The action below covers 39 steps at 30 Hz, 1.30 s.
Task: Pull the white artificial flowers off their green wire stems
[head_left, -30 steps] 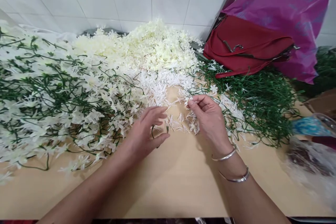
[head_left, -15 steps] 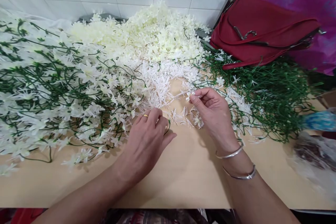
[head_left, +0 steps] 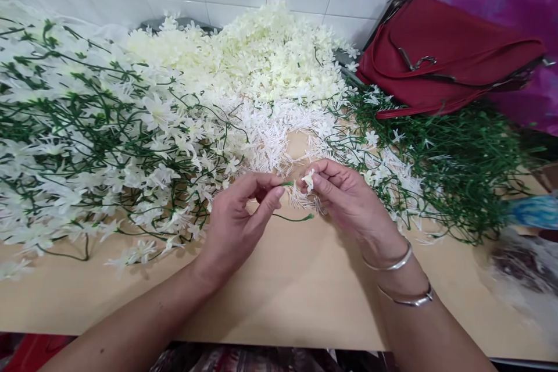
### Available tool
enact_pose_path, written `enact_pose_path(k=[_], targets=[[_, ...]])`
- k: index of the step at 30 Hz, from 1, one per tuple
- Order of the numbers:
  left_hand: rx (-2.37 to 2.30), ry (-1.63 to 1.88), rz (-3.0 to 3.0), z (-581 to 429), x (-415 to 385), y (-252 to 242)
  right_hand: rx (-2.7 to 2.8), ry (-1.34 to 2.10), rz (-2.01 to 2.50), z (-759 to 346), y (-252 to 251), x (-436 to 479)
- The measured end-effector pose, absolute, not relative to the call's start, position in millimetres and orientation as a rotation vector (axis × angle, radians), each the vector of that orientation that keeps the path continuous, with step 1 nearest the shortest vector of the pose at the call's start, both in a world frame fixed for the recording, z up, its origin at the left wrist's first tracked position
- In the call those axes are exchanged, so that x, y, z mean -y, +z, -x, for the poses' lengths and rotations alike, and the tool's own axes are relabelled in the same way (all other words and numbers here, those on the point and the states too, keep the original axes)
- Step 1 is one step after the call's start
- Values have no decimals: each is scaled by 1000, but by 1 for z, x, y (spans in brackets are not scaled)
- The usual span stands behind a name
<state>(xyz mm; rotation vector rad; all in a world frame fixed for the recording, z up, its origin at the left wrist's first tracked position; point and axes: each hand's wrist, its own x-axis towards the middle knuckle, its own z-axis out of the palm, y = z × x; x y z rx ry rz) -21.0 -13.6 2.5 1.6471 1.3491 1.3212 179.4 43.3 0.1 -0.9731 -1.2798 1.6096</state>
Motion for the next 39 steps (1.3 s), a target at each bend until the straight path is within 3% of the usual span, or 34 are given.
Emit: enact_pose_path(k=[4, 24, 39], targets=[[-1284, 1290, -1428, 18, 12, -4, 1328, 1648, 939, -179, 1, -41], [-1365, 1268, -1645, 17, 15, -8, 1372, 1644, 957, -173, -2, -40], [-1268, 1152, -1409, 16, 13, -24, 1496, 1551, 1051, -171, -3, -40]])
